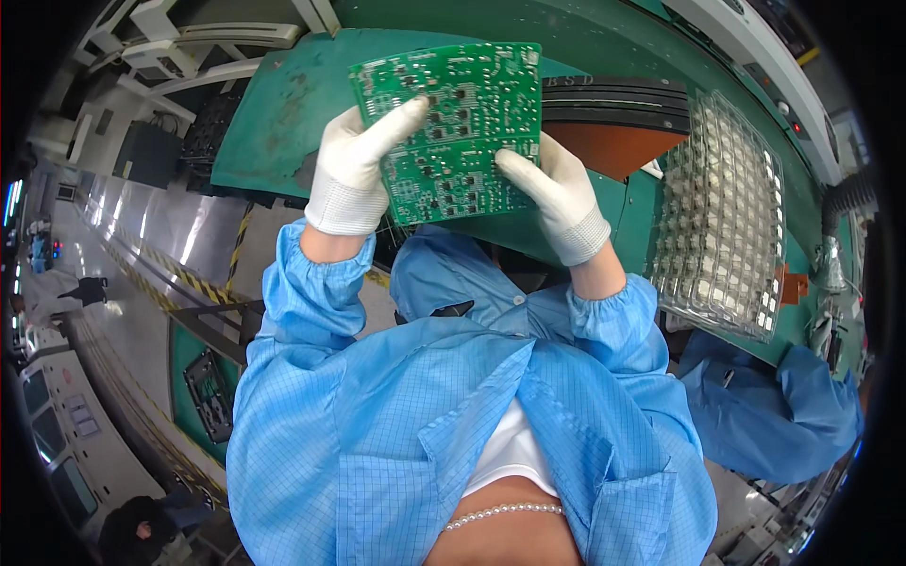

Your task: Inspecting and assembling small components on green printed circuit boards at an industrial workstation.

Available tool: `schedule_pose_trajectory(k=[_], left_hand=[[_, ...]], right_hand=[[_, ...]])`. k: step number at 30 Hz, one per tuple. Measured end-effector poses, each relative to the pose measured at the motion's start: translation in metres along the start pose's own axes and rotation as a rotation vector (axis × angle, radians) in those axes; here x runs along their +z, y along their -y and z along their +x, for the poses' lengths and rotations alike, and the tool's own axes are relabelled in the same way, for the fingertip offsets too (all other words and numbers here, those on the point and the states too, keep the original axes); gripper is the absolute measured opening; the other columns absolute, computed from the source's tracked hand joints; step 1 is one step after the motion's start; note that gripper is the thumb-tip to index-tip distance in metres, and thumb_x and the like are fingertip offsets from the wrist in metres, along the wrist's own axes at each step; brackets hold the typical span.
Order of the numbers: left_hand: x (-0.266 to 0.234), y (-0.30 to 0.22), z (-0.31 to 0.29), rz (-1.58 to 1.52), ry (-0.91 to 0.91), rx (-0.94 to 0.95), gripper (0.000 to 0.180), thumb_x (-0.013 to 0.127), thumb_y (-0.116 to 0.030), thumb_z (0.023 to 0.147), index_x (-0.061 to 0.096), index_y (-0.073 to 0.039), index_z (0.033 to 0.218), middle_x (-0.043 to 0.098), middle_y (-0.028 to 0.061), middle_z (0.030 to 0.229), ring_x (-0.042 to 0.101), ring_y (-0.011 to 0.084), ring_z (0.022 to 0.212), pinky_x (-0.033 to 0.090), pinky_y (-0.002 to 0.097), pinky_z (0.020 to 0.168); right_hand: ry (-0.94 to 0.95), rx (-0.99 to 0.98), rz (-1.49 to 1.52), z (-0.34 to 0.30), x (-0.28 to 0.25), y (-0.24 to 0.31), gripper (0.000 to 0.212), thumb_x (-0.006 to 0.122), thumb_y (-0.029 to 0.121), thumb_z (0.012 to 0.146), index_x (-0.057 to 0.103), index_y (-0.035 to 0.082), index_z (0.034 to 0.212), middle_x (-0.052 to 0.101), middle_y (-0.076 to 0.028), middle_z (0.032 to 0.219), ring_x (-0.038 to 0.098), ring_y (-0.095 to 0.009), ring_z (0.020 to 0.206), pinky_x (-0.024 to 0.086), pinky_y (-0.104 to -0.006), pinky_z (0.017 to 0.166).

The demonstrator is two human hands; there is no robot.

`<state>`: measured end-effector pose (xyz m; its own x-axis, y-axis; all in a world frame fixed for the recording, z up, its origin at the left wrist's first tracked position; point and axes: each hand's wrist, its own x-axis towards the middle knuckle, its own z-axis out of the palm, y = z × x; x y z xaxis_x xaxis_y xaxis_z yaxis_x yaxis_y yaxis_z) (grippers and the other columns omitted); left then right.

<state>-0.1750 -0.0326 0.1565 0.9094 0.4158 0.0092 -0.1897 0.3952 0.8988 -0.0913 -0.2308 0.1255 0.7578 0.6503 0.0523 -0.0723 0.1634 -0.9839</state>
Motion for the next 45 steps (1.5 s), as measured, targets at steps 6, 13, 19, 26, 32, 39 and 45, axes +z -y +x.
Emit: schedule_pose_trajectory(k=[6, 13, 19, 26, 32, 39, 45], left_hand=[[-0.016, 0.017, 0.018, 0.001, 0.269, 0.01, 0.041, 0.066, -0.024, 0.096, 0.06, 0.008, 0.122, 0.067, 0.0122, 0.114, 0.063, 0.0187, 0.098, 0.05, 0.0315, 0.088], [-0.05, 0.051, 0.048, 0.303, 0.239, 0.095, 0.048, 0.057, -0.026, 0.101, 0.053, 0.011, 0.132, 0.066, 0.0202, 0.12, 0.065, 0.0256, 0.109, 0.05, 0.0331, 0.097], [-0.05, 0.098, 0.06, 0.5, 0.087, 0.214, 0.026, 0.067, -0.01, 0.094, 0.068, 0.005, 0.115, 0.073, 0.0124, 0.104, 0.07, 0.0174, 0.096, 0.054, 0.0268, 0.086], [-0.054, 0.099, 0.057, 0.59, 0.192, 0.22, 0.025, 0.06, -0.01, 0.099, 0.066, 0.005, 0.117, 0.072, 0.0118, 0.105, 0.068, 0.0158, 0.098, 0.053, 0.026, 0.088], [-0.057, 0.095, 0.06, 0.605, 0.149, 0.228, 0.023, 0.065, -0.012, 0.095, 0.069, 0.004, 0.111, 0.074, 0.0115, 0.1, 0.07, 0.0161, 0.094, 0.053, 0.0269, 0.084], [-0.051, 0.096, 0.064, 0.608, 0.185, 0.247, 0.023, 0.063, -0.012, 0.095, 0.069, 0.004, 0.111, 0.074, 0.0119, 0.1, 0.07, 0.0162, 0.094, 0.053, 0.0266, 0.084], [-0.063, 0.097, 0.057, 0.554, 0.134, 0.234, 0.023, 0.063, -0.011, 0.096, 0.068, 0.004, 0.112, 0.073, 0.0114, 0.099, 0.069, 0.016, 0.094, 0.053, 0.0265, 0.083]], right_hand=[[-0.184, -0.058, -0.212, -0.007, 0.0, 0.025, 0.041, 0.067, 0.021, 0.095, 0.061, -0.006, 0.125, 0.069, -0.009, 0.111, 0.062, -0.013, 0.099, 0.047, -0.0268, 0.09], [-0.301, -0.297, -1.216, -0.073, -0.013, 0.171, 0.045, 0.072, 0.011, 0.086, 0.06, -0.007, 0.125, 0.067, -0.011, 0.108, 0.064, -0.018, 0.098, 0.05, -0.0281, 0.088], [-0.121, -0.176, -1.692, 0.012, -0.029, 0.247, 0.047, 0.069, 0.038, 0.086, 0.067, 0.001, 0.115, 0.068, -0.023, 0.108, 0.066, -0.03, 0.101, 0.051, -0.0407, 0.09], [0.351, -0.146, -1.96, 0.115, -0.046, 0.214, 0.045, 0.069, 0.037, 0.084, 0.068, -0.003, 0.106, 0.069, -0.023, 0.092, 0.067, -0.037, 0.087, 0.051, -0.0441, 0.081], [0.599, -0.129, -1.902, 0.155, -0.047, 0.203, 0.045, 0.069, 0.037, 0.084, 0.069, -0.003, 0.105, 0.07, -0.023, 0.093, 0.067, -0.038, 0.088, 0.051, -0.0436, 0.081], [0.574, -0.075, -1.854, 0.14, -0.048, 0.203, 0.043, 0.068, 0.034, 0.084, 0.068, -0.004, 0.106, 0.07, -0.023, 0.094, 0.066, -0.039, 0.089, 0.051, -0.0439, 0.081], [0.374, -0.168, -2.182, 0.064, -0.004, 0.168, 0.031, 0.064, 0.021, 0.088, 0.065, 0.003, 0.113, 0.067, -0.013, 0.098, 0.067, -0.026, 0.091, 0.053, -0.0379, 0.081]])
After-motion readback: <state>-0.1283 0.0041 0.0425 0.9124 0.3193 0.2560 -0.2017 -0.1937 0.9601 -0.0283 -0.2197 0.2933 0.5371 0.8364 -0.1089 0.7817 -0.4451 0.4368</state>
